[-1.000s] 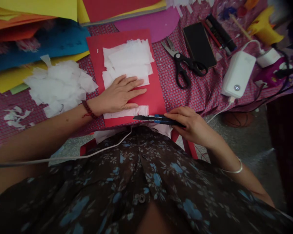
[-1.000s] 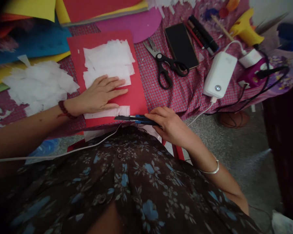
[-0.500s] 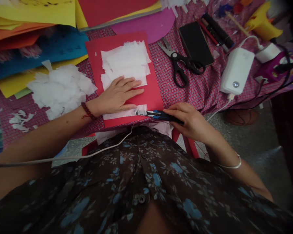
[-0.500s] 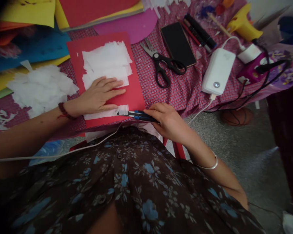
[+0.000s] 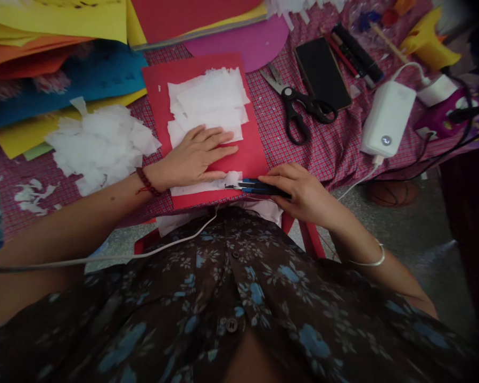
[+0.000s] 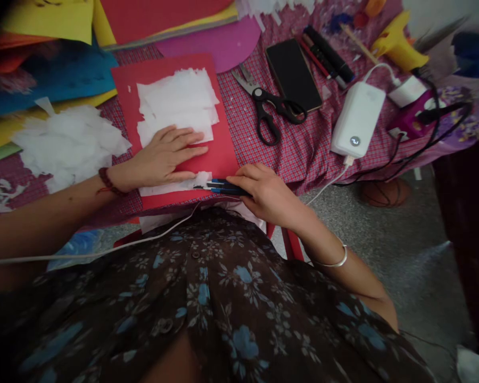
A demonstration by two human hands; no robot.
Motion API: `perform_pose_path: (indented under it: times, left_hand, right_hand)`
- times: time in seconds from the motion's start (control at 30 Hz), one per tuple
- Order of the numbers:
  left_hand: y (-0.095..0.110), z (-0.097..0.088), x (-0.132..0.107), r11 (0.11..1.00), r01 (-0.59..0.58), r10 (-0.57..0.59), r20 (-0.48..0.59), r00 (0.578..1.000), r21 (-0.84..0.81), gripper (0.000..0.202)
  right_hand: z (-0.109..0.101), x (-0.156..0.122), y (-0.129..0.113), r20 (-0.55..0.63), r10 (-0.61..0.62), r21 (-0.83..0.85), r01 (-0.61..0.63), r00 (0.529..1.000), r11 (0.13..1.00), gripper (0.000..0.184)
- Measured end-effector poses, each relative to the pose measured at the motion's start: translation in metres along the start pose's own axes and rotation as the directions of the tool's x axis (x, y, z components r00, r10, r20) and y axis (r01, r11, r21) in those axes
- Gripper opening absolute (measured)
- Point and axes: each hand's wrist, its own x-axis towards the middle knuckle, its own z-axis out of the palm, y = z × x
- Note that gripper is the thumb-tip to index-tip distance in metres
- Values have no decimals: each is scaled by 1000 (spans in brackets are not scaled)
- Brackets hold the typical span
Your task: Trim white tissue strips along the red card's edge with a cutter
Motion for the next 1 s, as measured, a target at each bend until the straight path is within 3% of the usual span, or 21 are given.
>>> perform_pose_path:
  times: [0.27,0.57,0.73,0.87,1.0]
  left_hand:
    - [-2,2,1,999,-11,11,-13,1000,30,93]
    - [-1,4,-1,999,-31,32,-28,999,39,89]
    - [-8,-5,0,994,-36,32,-35,999,-98,77]
    - [-16,-17,-12,978,1,-4,-11,1000,-207,75]
    - [-15,-14,-34,997,55,-53,29,998,-52,89]
  right_hand:
    - [5,9,-3,27,-59,6,58,998,998,37]
    - [3,-5,-10,16,-35,41,35,999,999,34]
    - [2,-5,-11,21,-14,45,13,1000,999,35]
    - [1,-3,-12,9,-32,40,31,999,999,33]
    - [1,-3,-12,18,-31,39,31,999,999,34]
